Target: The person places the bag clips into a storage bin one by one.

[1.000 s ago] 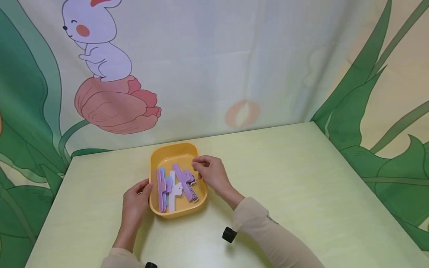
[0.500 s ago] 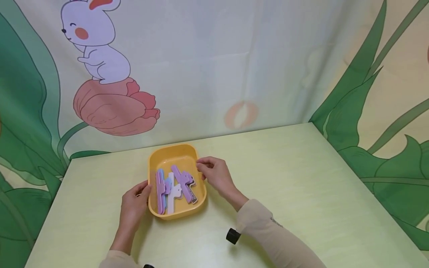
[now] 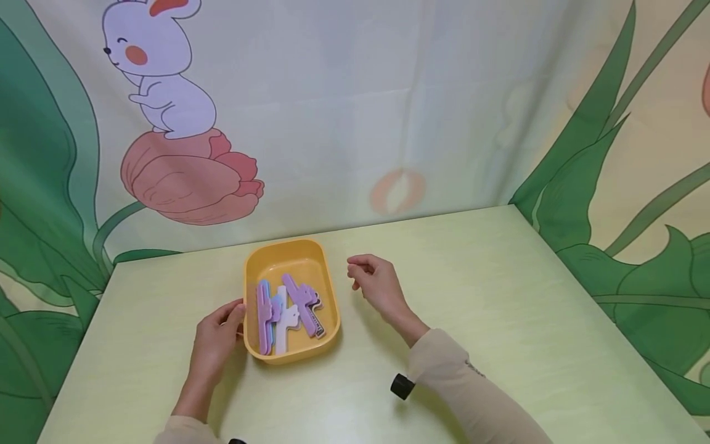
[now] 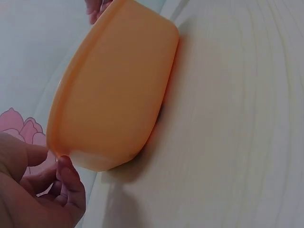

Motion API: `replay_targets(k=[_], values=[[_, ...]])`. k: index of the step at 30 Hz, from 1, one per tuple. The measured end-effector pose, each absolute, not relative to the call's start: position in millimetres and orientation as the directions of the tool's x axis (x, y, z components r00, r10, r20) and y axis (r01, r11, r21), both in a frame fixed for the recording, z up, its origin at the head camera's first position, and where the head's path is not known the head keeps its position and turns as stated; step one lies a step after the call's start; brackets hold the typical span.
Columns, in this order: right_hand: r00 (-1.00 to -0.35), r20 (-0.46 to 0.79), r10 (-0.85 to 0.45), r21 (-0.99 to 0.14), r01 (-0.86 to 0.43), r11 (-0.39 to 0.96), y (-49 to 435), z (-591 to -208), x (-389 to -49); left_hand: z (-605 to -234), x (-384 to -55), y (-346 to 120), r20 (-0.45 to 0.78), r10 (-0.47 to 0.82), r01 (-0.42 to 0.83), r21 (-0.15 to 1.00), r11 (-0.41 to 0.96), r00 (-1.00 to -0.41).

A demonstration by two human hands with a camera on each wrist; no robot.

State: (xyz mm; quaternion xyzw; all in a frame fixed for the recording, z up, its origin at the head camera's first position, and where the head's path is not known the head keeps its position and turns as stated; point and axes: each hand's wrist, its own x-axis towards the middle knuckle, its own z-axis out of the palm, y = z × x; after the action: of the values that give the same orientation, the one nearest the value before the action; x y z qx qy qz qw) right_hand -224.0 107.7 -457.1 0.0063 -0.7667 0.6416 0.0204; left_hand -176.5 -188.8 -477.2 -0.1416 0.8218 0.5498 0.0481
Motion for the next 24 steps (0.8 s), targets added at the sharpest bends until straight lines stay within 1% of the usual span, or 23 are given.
replay_targets(k=[5,11,16,20,24], values=[[-0.996,0.086,0.007,-0.966,-0.082,0.245,127.6,-457.4,-226.5,-471.5,-173.2,-200.4,-0.188,-0.198,-0.252,0.89,0.38,-0.962],[-0.985,0.159,-0.064,-0.908,-0.171,0.382,152.9,-454.8,-229.1,-460.2,-163.9,-220.6,-0.113,-0.203,-0.198,0.86,0.471,-0.973],[-0.973,0.183,-0.143,-0.876,-0.228,0.426,167.7,-452.0,-231.2,-449.9,-153.8,-237.8,-0.042,-0.218,-0.157,0.825,0.543,-0.975],[-0.963,0.191,-0.191,-0.834,-0.262,0.486,179.1,-452.8,-230.7,-444.0,-145.8,-249.0,0.033,-0.211,-0.107,0.78,0.616,-0.977],[-0.962,0.173,-0.21,-0.795,-0.262,0.548,190.0,-454.1,-229.6,-439.1,-139.4,-258.4,0.143,-0.184,-0.026,0.717,0.696,-0.972]])
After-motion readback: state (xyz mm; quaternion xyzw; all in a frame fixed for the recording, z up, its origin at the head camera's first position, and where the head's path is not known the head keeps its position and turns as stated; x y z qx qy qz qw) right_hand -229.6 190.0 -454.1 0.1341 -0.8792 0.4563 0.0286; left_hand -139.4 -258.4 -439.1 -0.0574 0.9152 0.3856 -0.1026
